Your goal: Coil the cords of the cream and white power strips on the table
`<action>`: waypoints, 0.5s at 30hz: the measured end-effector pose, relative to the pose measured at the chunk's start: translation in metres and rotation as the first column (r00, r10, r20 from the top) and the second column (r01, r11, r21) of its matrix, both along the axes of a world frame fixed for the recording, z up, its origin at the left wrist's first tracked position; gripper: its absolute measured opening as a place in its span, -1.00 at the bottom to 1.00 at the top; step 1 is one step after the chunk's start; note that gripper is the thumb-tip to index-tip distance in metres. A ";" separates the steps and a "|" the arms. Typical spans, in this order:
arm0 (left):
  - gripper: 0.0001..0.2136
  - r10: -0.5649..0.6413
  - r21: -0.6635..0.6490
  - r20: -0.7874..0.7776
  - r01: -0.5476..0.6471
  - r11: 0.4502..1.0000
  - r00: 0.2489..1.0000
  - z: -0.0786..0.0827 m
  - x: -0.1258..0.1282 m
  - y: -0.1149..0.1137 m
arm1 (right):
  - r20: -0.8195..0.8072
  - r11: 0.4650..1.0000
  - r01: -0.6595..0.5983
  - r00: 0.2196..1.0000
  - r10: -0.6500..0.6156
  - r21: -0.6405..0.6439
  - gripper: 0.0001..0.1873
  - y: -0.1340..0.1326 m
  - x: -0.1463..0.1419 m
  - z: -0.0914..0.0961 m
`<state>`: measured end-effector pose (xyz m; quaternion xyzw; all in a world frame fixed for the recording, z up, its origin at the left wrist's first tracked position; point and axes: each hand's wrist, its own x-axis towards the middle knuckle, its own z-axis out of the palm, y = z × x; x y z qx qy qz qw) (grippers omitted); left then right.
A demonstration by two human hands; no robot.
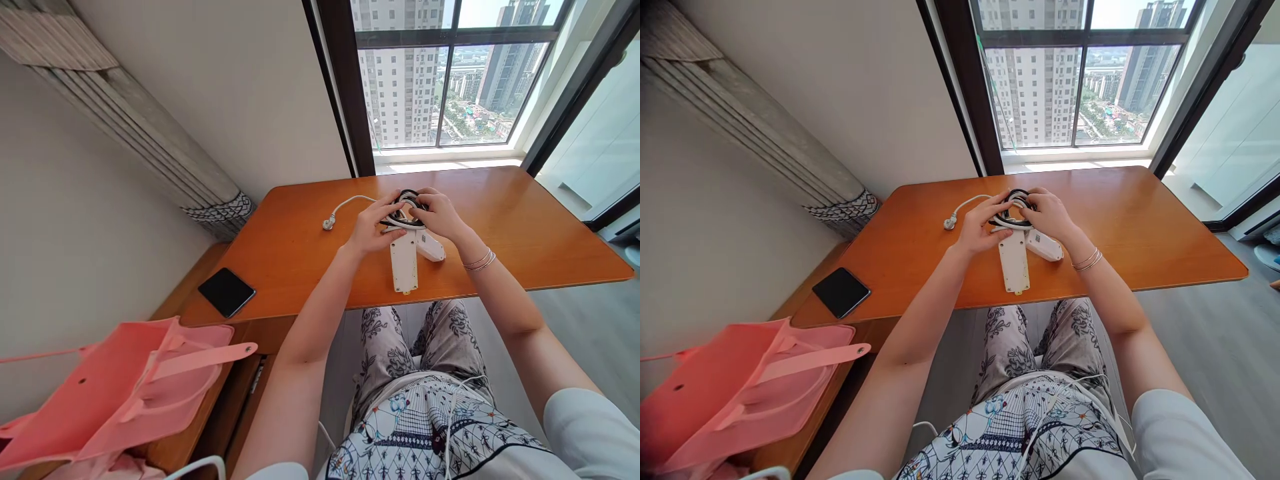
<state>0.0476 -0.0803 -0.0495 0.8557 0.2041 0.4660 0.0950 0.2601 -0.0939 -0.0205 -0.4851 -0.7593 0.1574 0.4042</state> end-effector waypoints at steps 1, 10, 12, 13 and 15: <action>-0.46 -0.005 -0.022 0.014 0.005 1.000 1.000 0.001 -0.001 0.000 | -0.008 0.999 -0.016 1.000 0.016 -0.032 -0.76 0.003 0.001 0.000; -0.51 -0.022 -0.315 0.247 0.101 0.944 0.969 -0.010 0.007 0.006 | 0.007 0.989 -0.140 0.990 0.141 -0.056 -0.73 0.011 0.006 -0.006; -0.30 -0.043 -0.313 0.319 0.148 0.938 0.947 -0.020 0.013 0.007 | 0.069 0.993 -0.114 0.991 0.113 0.017 -0.75 0.006 0.006 -0.004; -0.22 -0.054 -0.294 0.333 0.158 0.943 0.941 -0.023 0.015 0.008 | 0.110 0.992 -0.105 0.989 0.098 0.065 -0.75 0.002 0.007 -0.002; -0.17 -0.081 -0.241 0.311 0.161 0.957 0.947 -0.026 0.018 0.008 | 0.180 0.982 -0.101 0.981 0.072 0.159 -0.76 -0.005 0.006 0.002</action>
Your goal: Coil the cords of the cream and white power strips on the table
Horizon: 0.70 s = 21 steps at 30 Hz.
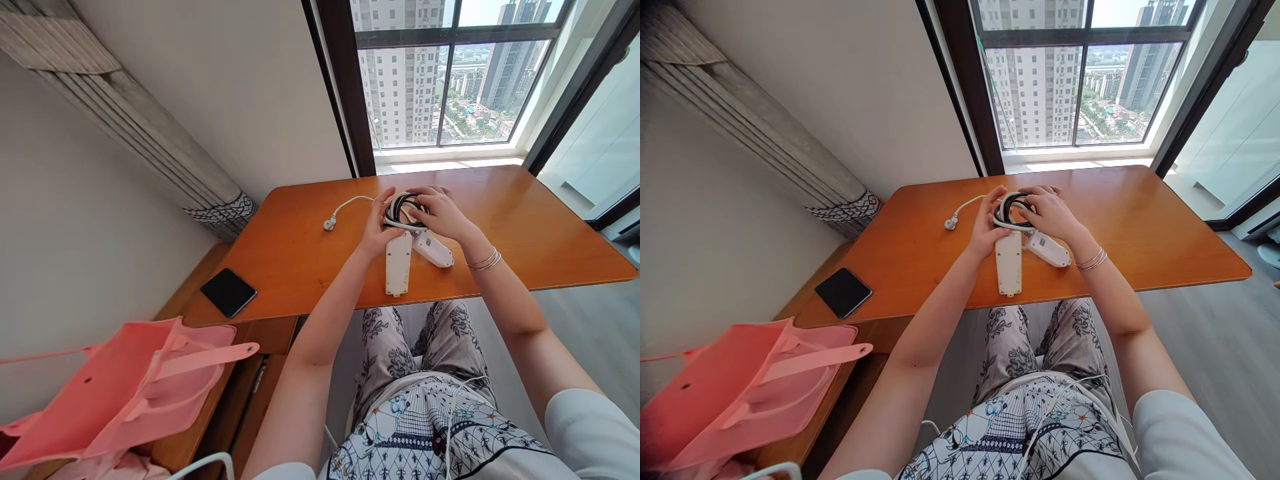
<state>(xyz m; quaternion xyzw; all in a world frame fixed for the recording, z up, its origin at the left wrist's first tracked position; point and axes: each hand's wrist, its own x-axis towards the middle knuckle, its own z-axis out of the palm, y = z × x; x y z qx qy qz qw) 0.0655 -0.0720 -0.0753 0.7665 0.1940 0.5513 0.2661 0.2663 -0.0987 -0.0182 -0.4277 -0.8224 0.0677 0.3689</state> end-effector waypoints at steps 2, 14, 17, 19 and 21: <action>-0.19 -0.021 0.067 -0.062 0.025 0.997 0.998 0.005 0.000 0.000 | 0.021 0.998 0.004 1.000 -0.005 0.067 -0.76 -0.006 -0.001 0.004; -0.34 -0.209 0.078 -0.095 0.216 0.973 0.973 0.061 0.003 0.000 | -0.127 0.965 0.057 0.992 -0.025 0.255 -0.83 -0.019 -0.002 0.022; -0.34 -0.214 0.048 -0.056 0.217 0.975 0.975 0.062 0.007 0.003 | -0.224 0.947 0.151 0.971 -0.088 0.284 -0.80 -0.023 -0.006 0.019; -0.35 -0.207 0.012 -0.049 0.208 0.978 0.977 0.061 0.009 0.003 | -0.308 0.930 0.216 0.944 -0.120 0.298 -0.76 -0.025 -0.010 0.012; -0.35 -0.197 -0.005 -0.048 0.197 0.980 0.979 0.060 0.010 0.003 | -0.394 0.909 0.275 0.908 -0.139 0.312 -0.72 -0.023 -0.014 0.006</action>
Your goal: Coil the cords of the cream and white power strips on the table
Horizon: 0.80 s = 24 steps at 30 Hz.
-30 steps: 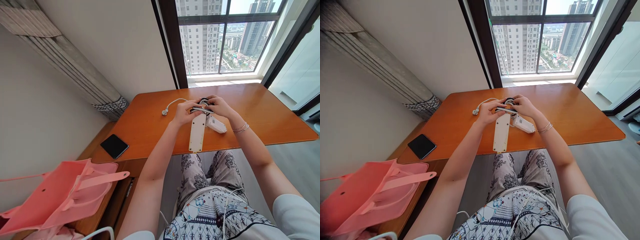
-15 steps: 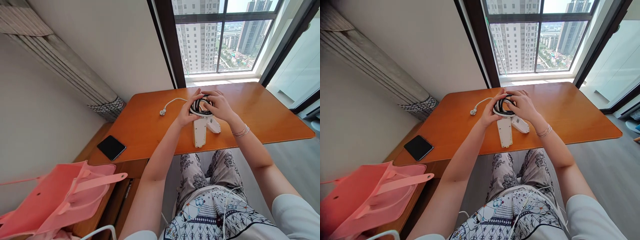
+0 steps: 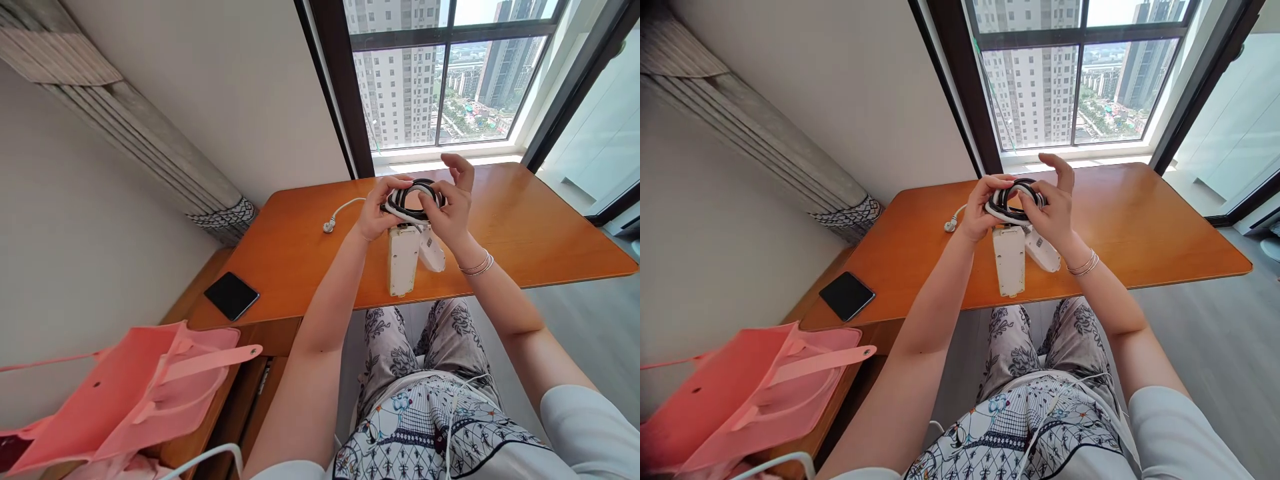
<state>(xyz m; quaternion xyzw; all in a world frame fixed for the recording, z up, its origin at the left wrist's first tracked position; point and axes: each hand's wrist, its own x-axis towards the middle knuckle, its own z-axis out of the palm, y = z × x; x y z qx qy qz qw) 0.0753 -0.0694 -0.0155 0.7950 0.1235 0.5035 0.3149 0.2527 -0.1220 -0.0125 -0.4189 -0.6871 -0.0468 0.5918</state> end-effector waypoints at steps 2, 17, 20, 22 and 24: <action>-0.35 0.006 -0.002 -0.009 -0.006 1.000 1.000 -0.002 -0.002 -0.002 | -0.059 1.000 0.008 0.998 -0.007 0.023 -0.70 0.003 -0.002 -0.006; -0.56 0.041 -0.035 -0.032 -0.042 0.999 0.999 0.028 0.008 -0.005 | 0.080 0.996 -0.035 0.996 0.041 -0.079 -0.64 0.001 0.004 -0.001; -0.60 0.023 -0.074 -0.023 -0.025 0.997 0.999 0.026 0.008 -0.009 | 0.067 0.998 0.008 0.998 -0.004 -0.063 -0.65 0.000 0.006 -0.008; -0.61 0.015 -0.105 -0.025 -0.018 0.994 1.000 0.023 0.006 -0.013 | 0.064 0.998 0.033 0.997 -0.030 -0.044 -0.66 -0.001 0.007 -0.013; -0.62 0.009 -0.121 -0.014 -0.011 0.993 1.000 0.021 0.005 -0.017 | 0.050 0.998 0.057 0.997 -0.056 -0.017 -0.66 -0.002 0.006 -0.017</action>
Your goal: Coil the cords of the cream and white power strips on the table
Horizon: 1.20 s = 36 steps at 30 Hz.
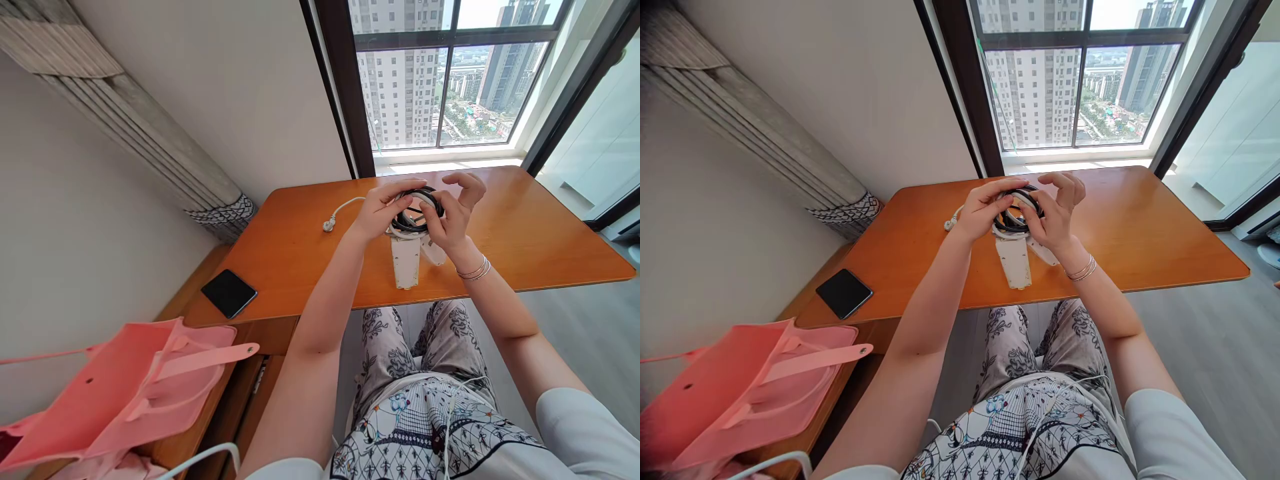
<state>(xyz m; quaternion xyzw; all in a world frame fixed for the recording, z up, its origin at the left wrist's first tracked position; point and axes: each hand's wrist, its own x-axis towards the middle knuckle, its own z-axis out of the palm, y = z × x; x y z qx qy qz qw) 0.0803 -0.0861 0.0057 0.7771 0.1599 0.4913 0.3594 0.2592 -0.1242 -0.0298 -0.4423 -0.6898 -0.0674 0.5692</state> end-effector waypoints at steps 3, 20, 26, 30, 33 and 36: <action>-0.62 0.002 -0.005 0.035 -0.002 1.000 0.999 -0.005 0.001 -0.001 | -0.020 0.999 0.026 0.999 -0.025 0.034 -0.66 -0.001 -0.003 -0.005; -0.57 0.315 -0.303 0.031 -0.292 0.907 0.948 -0.060 -0.007 0.034 | -0.165 0.891 -0.393 0.886 0.433 0.227 -0.66 -0.002 -0.005 0.033; -0.33 0.590 0.117 -0.704 -0.755 0.646 0.395 -0.100 -0.044 0.068 | -0.266 0.910 -0.335 0.879 0.395 0.246 -0.69 -0.001 0.012 0.027; -0.48 0.684 -0.007 -0.639 -0.892 0.451 0.351 -0.117 -0.086 0.082 | -0.313 0.915 -0.348 0.862 0.398 0.204 -0.71 -0.001 0.023 0.020; -0.73 0.725 -0.114 -0.457 -0.842 0.527 0.515 -0.120 -0.115 0.089 | -0.301 0.933 -0.330 0.884 0.358 0.140 -0.72 -0.005 0.027 0.021; -0.74 0.672 -0.092 -0.382 -0.749 0.656 0.635 -0.117 -0.126 0.094 | -0.287 0.956 -0.286 0.913 0.290 0.055 -0.76 -0.008 0.025 0.024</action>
